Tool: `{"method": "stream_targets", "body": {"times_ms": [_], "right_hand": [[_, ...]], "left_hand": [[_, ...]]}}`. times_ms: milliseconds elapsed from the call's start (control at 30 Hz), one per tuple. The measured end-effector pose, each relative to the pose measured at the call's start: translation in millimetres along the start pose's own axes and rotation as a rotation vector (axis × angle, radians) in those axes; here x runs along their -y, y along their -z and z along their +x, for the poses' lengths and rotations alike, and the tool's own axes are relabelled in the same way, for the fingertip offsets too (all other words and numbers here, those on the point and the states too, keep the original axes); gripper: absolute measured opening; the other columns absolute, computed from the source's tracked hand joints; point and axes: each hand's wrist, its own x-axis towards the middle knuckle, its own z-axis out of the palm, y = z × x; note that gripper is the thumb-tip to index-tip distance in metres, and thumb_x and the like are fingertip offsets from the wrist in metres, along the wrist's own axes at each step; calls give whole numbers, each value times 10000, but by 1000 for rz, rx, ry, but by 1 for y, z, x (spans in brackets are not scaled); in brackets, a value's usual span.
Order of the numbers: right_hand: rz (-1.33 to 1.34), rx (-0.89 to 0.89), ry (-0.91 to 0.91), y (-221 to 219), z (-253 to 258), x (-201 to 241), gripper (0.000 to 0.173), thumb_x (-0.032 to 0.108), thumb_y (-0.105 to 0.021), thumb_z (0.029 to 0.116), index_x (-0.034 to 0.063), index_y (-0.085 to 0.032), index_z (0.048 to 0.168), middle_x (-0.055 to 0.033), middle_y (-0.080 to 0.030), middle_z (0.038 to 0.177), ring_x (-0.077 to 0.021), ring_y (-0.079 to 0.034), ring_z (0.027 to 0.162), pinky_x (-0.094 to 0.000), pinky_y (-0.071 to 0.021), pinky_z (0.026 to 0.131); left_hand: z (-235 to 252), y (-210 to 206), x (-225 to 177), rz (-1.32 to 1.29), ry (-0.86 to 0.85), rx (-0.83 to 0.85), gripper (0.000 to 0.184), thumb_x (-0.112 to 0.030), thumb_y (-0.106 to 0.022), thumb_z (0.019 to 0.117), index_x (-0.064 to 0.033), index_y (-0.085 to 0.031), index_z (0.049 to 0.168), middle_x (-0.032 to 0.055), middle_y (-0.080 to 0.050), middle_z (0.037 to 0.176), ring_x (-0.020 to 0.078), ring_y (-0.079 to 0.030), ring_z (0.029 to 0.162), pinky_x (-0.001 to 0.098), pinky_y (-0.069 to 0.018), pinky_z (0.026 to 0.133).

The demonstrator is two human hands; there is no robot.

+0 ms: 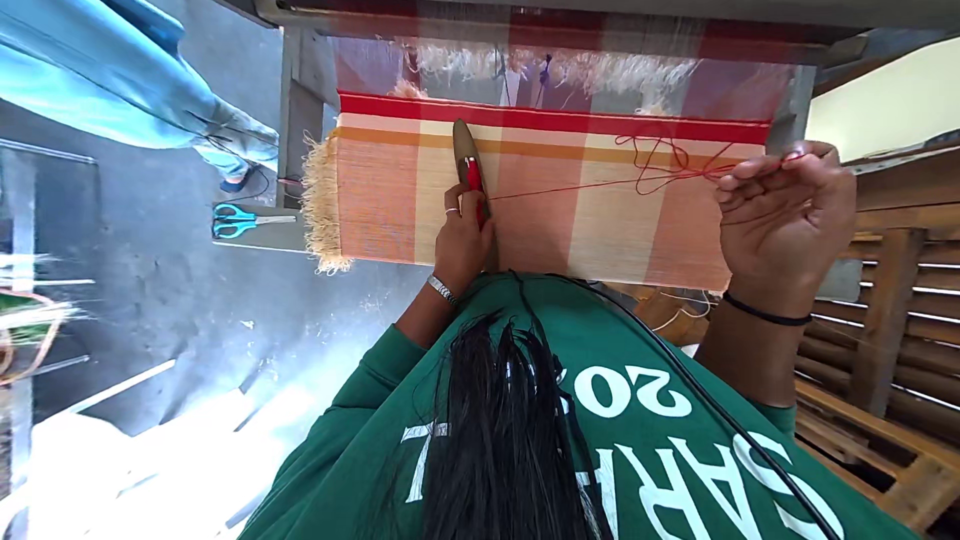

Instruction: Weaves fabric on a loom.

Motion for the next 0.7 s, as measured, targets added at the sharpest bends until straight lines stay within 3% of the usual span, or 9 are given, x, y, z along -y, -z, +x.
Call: {"method": "stream_targets", "body": {"times_ms": [133, 233, 333, 433, 567, 700], "right_hand": [[-23, 20, -2, 4, 0, 2, 334, 195, -235, 1093, 168, -565, 1049, -21, -711, 932, -169, -720, 821, -338, -617, 783], [-55, 46, 9, 6, 0, 4, 341, 198, -234, 1085, 185, -570, 1027, 22, -679, 824, -123, -684, 713, -290, -596, 682], [-54, 65, 0, 7, 0, 9, 298, 198, -288, 1054, 210, -580, 996, 48, -640, 748, -89, -629, 622, -251, -550, 589], [-49, 113, -17, 3, -3, 15, 274, 194, -322, 1039, 216, -588, 977, 54, -616, 719, -73, -589, 568, -229, -521, 530], [9, 201, 14, 7, -7, 34, 188, 216, -449, 1003, 206, -624, 934, 64, -569, 627, -62, -528, 485, -221, -477, 469], [346, 134, 112, 51, -15, 45, 193, 229, -513, 959, 138, -572, 799, 29, -503, 545, -68, -494, 439, -214, -451, 448]], "left_hand": [[-5, -12, 14, -117, -49, -92, 447, -247, -618, 1011, -66, -534, 1411, 246, -308, 1569, 254, -687, 842, 394, -610, 659], [-5, -16, 23, -136, -9, -87, 475, -234, -603, 1014, -108, -500, 1460, 258, -351, 1528, 281, -689, 826, 427, -609, 658], [-5, -17, 23, -128, 23, -50, 536, -433, -573, 1029, -168, -485, 1486, 228, -427, 1480, 308, -677, 886, 468, -597, 683], [-6, -21, 18, -27, 14, -67, 803, -572, -742, 873, -104, -472, 1467, 246, -455, 1463, 373, -669, 1044, 499, -604, 735], [-3, -24, 16, 53, -6, -97, 669, -344, -723, 889, -85, -471, 1452, 220, -531, 1404, 400, -627, 1147, 522, -577, 820], [3, -22, 26, 78, -3, -153, 609, -285, -666, 934, -79, -454, 1466, 222, -564, 1367, 427, -605, 1150, 549, -545, 870]]}}
